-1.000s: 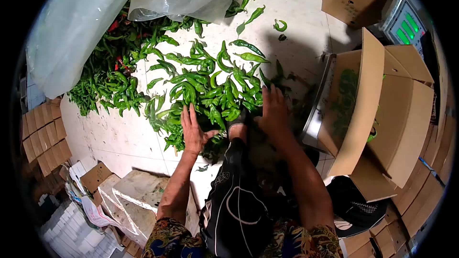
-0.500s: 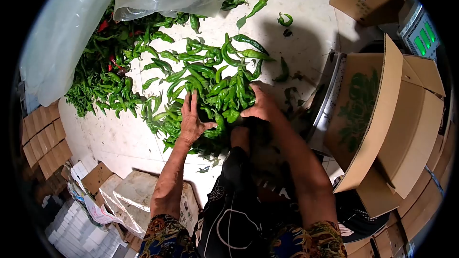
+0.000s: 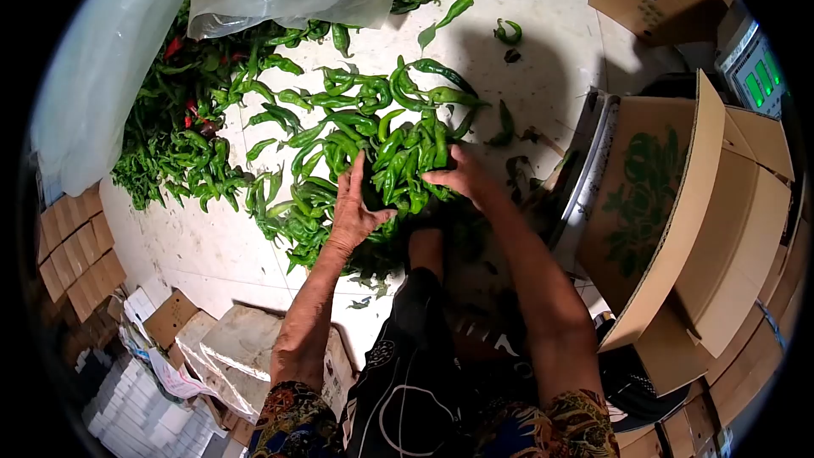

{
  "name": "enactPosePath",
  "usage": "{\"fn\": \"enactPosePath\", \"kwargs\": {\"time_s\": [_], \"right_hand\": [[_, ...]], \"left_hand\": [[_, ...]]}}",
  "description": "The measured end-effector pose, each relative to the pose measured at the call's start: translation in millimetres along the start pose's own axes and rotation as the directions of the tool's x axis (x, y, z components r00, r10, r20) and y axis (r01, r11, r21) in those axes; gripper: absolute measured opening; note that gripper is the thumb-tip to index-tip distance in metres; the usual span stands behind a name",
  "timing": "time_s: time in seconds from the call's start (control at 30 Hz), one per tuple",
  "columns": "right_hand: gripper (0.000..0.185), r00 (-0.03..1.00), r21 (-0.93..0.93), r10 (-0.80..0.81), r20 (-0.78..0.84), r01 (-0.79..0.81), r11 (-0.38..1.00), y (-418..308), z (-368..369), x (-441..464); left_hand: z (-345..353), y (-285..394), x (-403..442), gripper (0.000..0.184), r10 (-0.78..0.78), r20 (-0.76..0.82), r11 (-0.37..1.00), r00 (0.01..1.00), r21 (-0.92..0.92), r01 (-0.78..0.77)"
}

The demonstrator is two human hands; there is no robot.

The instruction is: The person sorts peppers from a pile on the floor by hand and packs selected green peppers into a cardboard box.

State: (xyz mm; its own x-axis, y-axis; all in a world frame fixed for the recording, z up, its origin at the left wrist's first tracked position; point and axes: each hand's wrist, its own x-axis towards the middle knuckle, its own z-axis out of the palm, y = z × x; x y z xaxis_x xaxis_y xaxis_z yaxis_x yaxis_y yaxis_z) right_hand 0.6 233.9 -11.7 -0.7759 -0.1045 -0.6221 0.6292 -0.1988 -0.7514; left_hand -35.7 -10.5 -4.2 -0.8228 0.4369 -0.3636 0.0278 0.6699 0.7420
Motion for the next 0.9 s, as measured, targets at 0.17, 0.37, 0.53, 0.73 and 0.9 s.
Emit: {"fn": "enactPosePath", "kwargs": {"time_s": [0.17, 0.37, 0.53, 0.73, 0.9], "right_hand": [[0.048, 0.989, 0.054, 0.086, 0.123, -0.093, 0.994, -1, 7, 7], [0.04, 0.972, 0.147, 0.209, 0.112, -0.224, 0.963, 1, 10, -4], [0.035, 0.989, 0.205, 0.001, 0.145, -0.032, 0.978, -46, 25, -35], [0.043, 0.968, 0.337, -0.215, 0.127, 0.162, 0.927, -96, 49, -86], [0.057, 0.895, 0.199, -0.444, 0.039, 0.429, 0.881, -171, 54, -159]], "left_hand": [[1, 24, 12, 0.118, -0.086, 0.174, 0.995, 0.981, -0.035, 0.093], [7, 18, 10, 0.104, 0.1, -0.006, 0.955, 0.995, -0.281, -0.098], [-11, 49, -10, 0.086, 0.042, -0.018, 0.882, 0.999, -0.469, -0.046], [-65, 119, -26, 0.08, 0.213, -0.06, 0.96, 0.975, -0.171, -0.22], [-101, 209, -47, 0.073, 0.433, -0.143, 0.9, 0.89, 0.014, -0.436]]}}
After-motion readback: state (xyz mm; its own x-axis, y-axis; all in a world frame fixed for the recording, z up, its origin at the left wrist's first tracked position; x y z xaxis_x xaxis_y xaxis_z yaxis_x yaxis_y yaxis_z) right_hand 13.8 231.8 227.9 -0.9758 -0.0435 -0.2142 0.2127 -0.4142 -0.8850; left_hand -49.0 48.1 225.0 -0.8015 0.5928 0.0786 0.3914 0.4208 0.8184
